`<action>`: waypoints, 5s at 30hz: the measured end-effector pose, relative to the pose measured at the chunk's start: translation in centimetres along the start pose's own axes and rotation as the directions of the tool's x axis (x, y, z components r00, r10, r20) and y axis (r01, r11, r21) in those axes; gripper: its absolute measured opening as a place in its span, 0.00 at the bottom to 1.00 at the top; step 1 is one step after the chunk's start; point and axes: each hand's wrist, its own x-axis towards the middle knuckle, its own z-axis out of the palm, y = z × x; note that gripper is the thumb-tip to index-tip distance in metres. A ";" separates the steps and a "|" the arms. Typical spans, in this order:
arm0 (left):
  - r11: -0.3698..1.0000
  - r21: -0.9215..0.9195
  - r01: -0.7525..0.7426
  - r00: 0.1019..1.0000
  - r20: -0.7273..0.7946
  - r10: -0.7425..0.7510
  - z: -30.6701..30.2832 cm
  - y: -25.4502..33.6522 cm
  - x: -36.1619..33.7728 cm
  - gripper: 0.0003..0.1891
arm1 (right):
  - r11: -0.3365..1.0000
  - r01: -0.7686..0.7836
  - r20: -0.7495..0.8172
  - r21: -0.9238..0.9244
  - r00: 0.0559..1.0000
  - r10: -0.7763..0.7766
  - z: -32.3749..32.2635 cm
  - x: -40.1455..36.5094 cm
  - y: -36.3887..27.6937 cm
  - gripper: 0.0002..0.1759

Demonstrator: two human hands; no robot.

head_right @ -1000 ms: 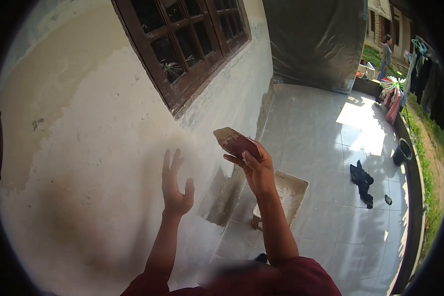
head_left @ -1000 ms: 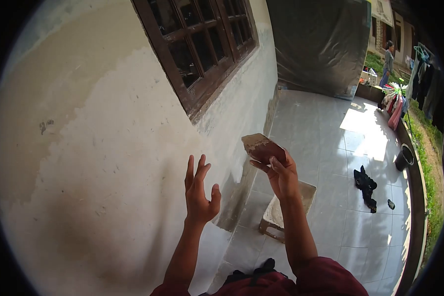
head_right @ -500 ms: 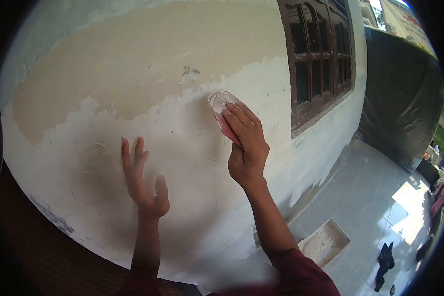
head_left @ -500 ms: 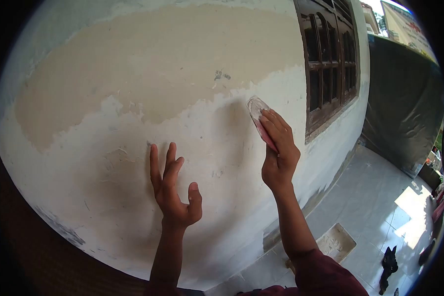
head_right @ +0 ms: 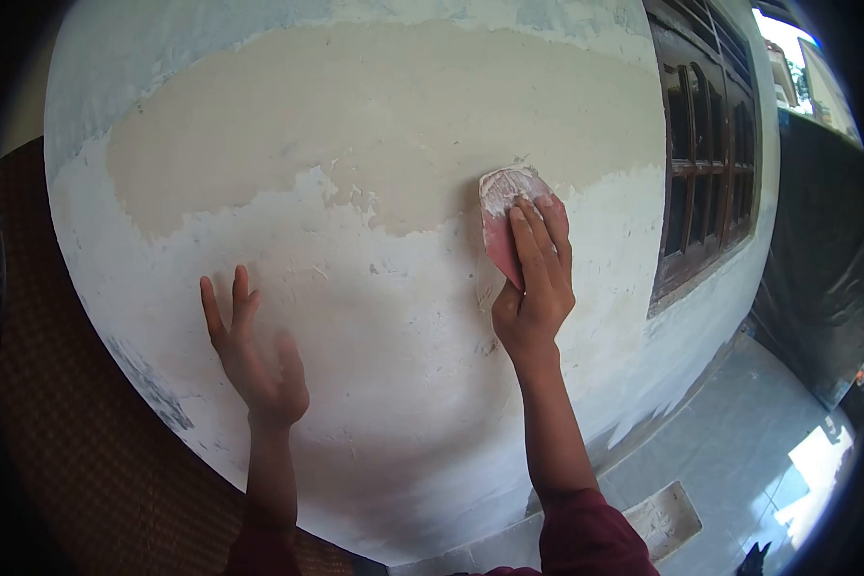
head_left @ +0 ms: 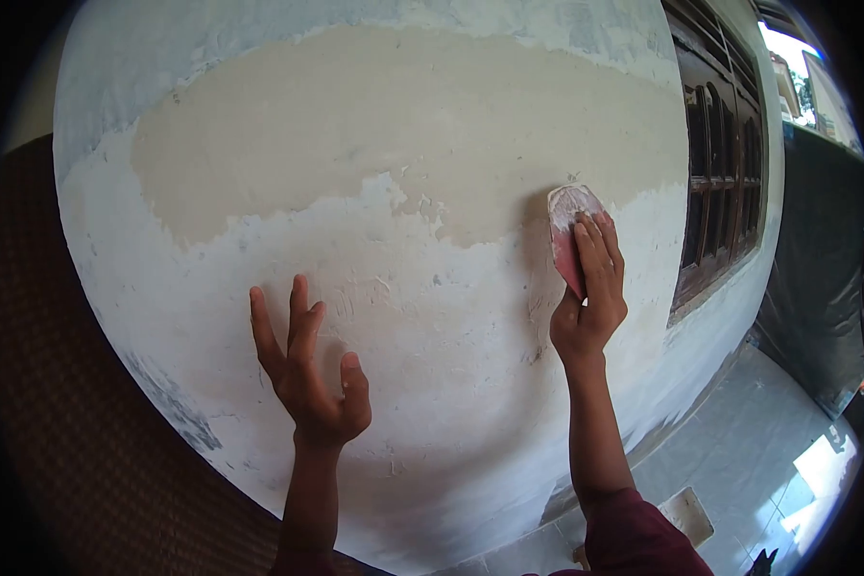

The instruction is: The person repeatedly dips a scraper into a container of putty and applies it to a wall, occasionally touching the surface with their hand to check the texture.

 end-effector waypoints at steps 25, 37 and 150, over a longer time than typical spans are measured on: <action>0.970 0.241 0.028 1.000 -0.005 -0.027 1.4 -1.0 -0.5 0.28 | 0.983 0.046 0.004 -0.180 0.999 -0.046 1.5 -0.6 3.7 0.30; 0.962 0.271 0.025 1.000 -0.009 -0.023 1.4 -0.9 -0.5 0.27 | 0.983 0.084 -0.050 -0.161 0.994 -0.093 1.8 1.0 4.3 0.30; 0.995 0.088 0.054 0.999 -0.007 -0.054 0.8 -1.2 -0.6 0.25 | 0.986 0.031 0.032 0.164 0.999 -0.037 8.9 -0.2 -10.9 0.32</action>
